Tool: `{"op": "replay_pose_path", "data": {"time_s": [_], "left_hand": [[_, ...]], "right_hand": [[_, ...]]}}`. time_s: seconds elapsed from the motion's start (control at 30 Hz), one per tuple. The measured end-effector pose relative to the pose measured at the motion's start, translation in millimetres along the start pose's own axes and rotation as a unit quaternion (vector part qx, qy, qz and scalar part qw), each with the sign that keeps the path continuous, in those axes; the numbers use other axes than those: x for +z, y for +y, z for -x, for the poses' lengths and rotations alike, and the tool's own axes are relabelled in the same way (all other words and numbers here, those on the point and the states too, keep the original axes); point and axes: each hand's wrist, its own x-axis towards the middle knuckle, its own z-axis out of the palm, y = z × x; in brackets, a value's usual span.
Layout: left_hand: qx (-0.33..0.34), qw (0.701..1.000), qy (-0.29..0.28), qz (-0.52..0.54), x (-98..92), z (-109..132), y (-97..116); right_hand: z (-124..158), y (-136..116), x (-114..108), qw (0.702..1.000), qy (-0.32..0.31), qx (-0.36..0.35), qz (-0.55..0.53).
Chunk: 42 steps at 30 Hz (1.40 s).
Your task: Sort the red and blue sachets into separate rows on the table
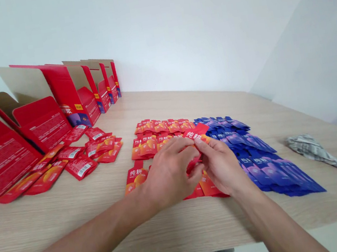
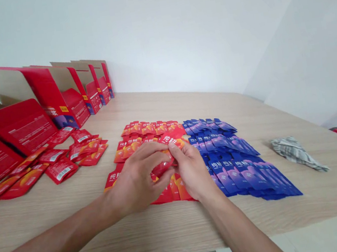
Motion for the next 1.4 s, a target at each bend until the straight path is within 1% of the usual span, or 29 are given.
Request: {"op": "replay_pose_path", "data": {"time_s": [0.03, 0.07, 0.1, 0.13, 0.17, 0.2, 0.23, 0.27, 0.3, 0.37, 0.4, 0.43, 0.47, 0.5, 0.53, 0.6, 0.63, 0.7, 0.8, 0.97, 1.07, 1.17, 1.23, 1.3, 1.4], "left_hand": [[-0.036, 0.999, 0.017, 0.035, 0.9, -2, -1], [-0.095, 0.992, 0.035, 0.072, 1.2, -4, -2], [-0.17, 0.978, 0.049, 0.114, 1.2, -7, -5], [-0.249, 0.953, 0.05, 0.164, 1.2, -10, -7], [-0.32, 0.921, 0.039, 0.219, 1.4, -12, -10], [-0.371, 0.887, 0.02, 0.273, 1.9, -14, -13], [-0.401, 0.858, 0.002, 0.322, 2.8, -15, -16], [-0.414, 0.837, -0.013, 0.359, 4.1, -14, -18], [-0.417, 0.825, -0.02, 0.381, 5.5, -13, -20], [-0.42, 0.818, -0.019, 0.392, 8.7, -10, -24], [-0.424, 0.817, -0.016, 0.39, 10.1, -9, -25], [-0.43, 0.817, -0.014, 0.385, 11.2, -8, -27], [-0.438, 0.815, -0.011, 0.379, 12.1, -7, -28], [-0.448, 0.812, -0.007, 0.374, 12.8, -7, -30], [-0.457, 0.808, -0.004, 0.371, 13.4, -7, -31], [-0.468, 0.802, -0.004, 0.371, 14.3, -7, -33], [-0.47, 0.799, -0.008, 0.374, 14.8, -8, -33], [-0.469, 0.797, -0.015, 0.382, 16.1, -8, -32], [-0.47, 0.793, -0.019, 0.387, 18.3, -8, -32], [-0.469, 0.785, -0.026, 0.403, 20.3, -6, -36], [-0.47, 0.778, -0.044, 0.416, 20.2, -5, -38], [-0.476, 0.784, -0.055, 0.394, 16.5, -8, -39], [-0.477, 0.796, -0.036, 0.372, 10.7, -10, -42], [-0.478, 0.803, -0.001, 0.357, 2.9, -13, -46], [-0.481, 0.804, 0.043, 0.347, -8.4, -16, -52]], "right_hand": [[0, 2, -5, 1.0, -0.001, 0.009, -0.014], [0, 4, -9, 0.999, -0.006, 0.023, -0.03], [1, 5, -13, 0.998, -0.012, 0.036, -0.043], [2, 6, -17, 0.998, -0.024, 0.047, -0.045], [3, 8, -20, 0.997, -0.033, 0.054, -0.039], [4, 9, -23, 0.997, -0.041, 0.059, -0.025], [5, 11, -25, 0.997, -0.049, 0.062, -0.001], [6, 12, -28, 0.996, -0.057, 0.061, 0.03], [7, 13, -30, 0.995, -0.058, 0.052, 0.069], [9, 11, -34, 0.986, -0.033, 0.003, 0.166], [11, 9, -36, 0.975, -0.014, -0.036, 0.219], [14, 5, -38, 0.958, 0.0, -0.079, 0.275], [17, 1, -40, 0.936, 0.001, -0.121, 0.331], [21, -4, -42, 0.911, -0.016, -0.153, 0.383], [24, -9, -43, 0.885, -0.048, -0.173, 0.429], [31, -15, -45, 0.841, -0.119, -0.179, 0.496], [33, -17, -46, 0.826, -0.143, -0.172, 0.517], [35, -16, -46, 0.807, -0.172, -0.16, 0.542], [33, -11, -47, 0.796, -0.184, -0.164, 0.553], [29, -9, -49, 0.794, -0.167, -0.171, 0.56], [28, -11, -50, 0.785, -0.163, -0.178, 0.571], [27, -15, -54, 0.776, -0.153, -0.175, 0.586], [25, -17, -59, 0.772, -0.144, -0.172, 0.594], [23, -18, -63, 0.767, -0.142, -0.169, 0.602], [22, -16, -67, 0.76, -0.17, -0.139, 0.612]]}}
